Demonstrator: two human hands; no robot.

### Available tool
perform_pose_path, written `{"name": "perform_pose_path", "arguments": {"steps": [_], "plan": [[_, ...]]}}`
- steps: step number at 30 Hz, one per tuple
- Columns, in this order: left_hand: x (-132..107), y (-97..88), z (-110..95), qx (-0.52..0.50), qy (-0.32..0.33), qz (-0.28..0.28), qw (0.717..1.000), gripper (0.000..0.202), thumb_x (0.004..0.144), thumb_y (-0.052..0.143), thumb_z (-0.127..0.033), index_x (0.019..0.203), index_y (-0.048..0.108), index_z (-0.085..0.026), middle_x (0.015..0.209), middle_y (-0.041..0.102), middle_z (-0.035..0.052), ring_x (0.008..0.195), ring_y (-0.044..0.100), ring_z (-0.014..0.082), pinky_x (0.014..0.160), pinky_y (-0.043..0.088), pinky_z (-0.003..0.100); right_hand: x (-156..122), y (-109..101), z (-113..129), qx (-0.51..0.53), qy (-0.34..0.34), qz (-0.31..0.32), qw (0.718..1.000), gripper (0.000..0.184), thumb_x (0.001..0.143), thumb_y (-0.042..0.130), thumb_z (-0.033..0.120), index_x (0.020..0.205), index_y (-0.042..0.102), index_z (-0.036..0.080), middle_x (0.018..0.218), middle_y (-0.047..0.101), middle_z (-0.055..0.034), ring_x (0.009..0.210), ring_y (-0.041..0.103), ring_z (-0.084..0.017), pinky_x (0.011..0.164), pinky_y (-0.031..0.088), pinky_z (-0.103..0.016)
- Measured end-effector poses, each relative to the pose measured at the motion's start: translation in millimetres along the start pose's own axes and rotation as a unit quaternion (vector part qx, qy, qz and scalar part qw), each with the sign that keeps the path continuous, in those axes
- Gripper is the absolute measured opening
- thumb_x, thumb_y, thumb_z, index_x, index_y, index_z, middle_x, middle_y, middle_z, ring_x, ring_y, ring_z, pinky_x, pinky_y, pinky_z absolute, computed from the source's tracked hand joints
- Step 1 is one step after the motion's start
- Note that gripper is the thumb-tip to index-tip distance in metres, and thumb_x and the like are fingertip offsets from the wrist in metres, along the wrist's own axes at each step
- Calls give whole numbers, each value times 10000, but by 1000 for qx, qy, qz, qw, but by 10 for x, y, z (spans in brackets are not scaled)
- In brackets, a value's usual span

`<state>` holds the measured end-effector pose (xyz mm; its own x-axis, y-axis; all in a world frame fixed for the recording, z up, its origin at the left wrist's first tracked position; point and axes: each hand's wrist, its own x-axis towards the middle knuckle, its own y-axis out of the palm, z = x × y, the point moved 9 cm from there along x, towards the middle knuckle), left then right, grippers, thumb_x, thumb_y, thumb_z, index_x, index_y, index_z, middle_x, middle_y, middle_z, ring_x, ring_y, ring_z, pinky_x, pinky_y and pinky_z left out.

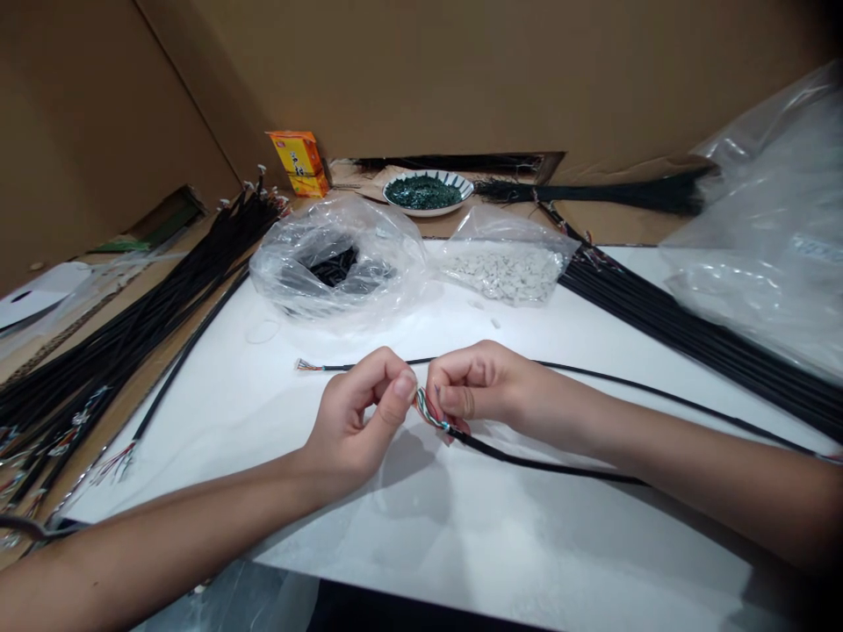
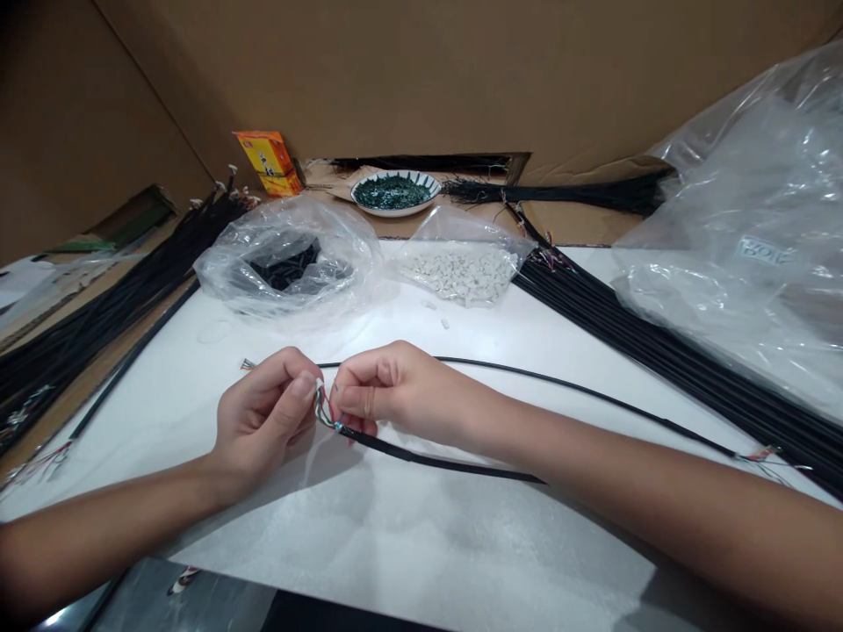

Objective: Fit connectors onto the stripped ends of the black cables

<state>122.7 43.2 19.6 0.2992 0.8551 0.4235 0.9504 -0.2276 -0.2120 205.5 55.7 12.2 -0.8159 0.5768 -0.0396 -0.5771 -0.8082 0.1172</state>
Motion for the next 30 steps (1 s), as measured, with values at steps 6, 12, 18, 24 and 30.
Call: {"name": "perform_pose_path", "arguments": {"steps": [6,12,18,24,30], "plan": [[-6,14,-36,5,12,8,1000,189,940,428,-257,777,465,-168,540,331,-58,436,272,29,446,223,201,-25,46,-54,57,15,35,998,287,812,673,350,706,560,108,649,592,6,600,493,-72,611,350,-212],[-10,33,-75,16,14,11,1000,214,936,431,-284,763,465,-163,528,332,-57,432,265,34,437,225,205,-6,58,-155,105,27,102,989,223,802,688,316,751,604,115,699,639,0,627,560,-76,591,366,-195],[-9,59,-121,1,26,24,999,201,938,424,-277,776,470,-167,522,361,-58,422,266,34,430,246,196,39,53,-130,101,-7,128,987,156,826,663,244,753,635,109,714,656,-8,621,568,-64,598,413,-184],[-3,63,-131,0,31,28,999,204,935,427,-275,771,484,-168,524,394,-51,431,299,41,449,274,201,33,77,-98,77,-18,144,986,192,825,662,282,770,630,100,718,653,-20,611,567,-69,591,428,-189],[2,60,-146,20,33,26,999,213,937,426,-269,757,473,-166,541,374,-51,450,291,35,466,256,202,5,83,-82,43,14,132,990,230,847,636,305,755,602,97,663,595,0,580,538,-62,554,390,-181]]}}
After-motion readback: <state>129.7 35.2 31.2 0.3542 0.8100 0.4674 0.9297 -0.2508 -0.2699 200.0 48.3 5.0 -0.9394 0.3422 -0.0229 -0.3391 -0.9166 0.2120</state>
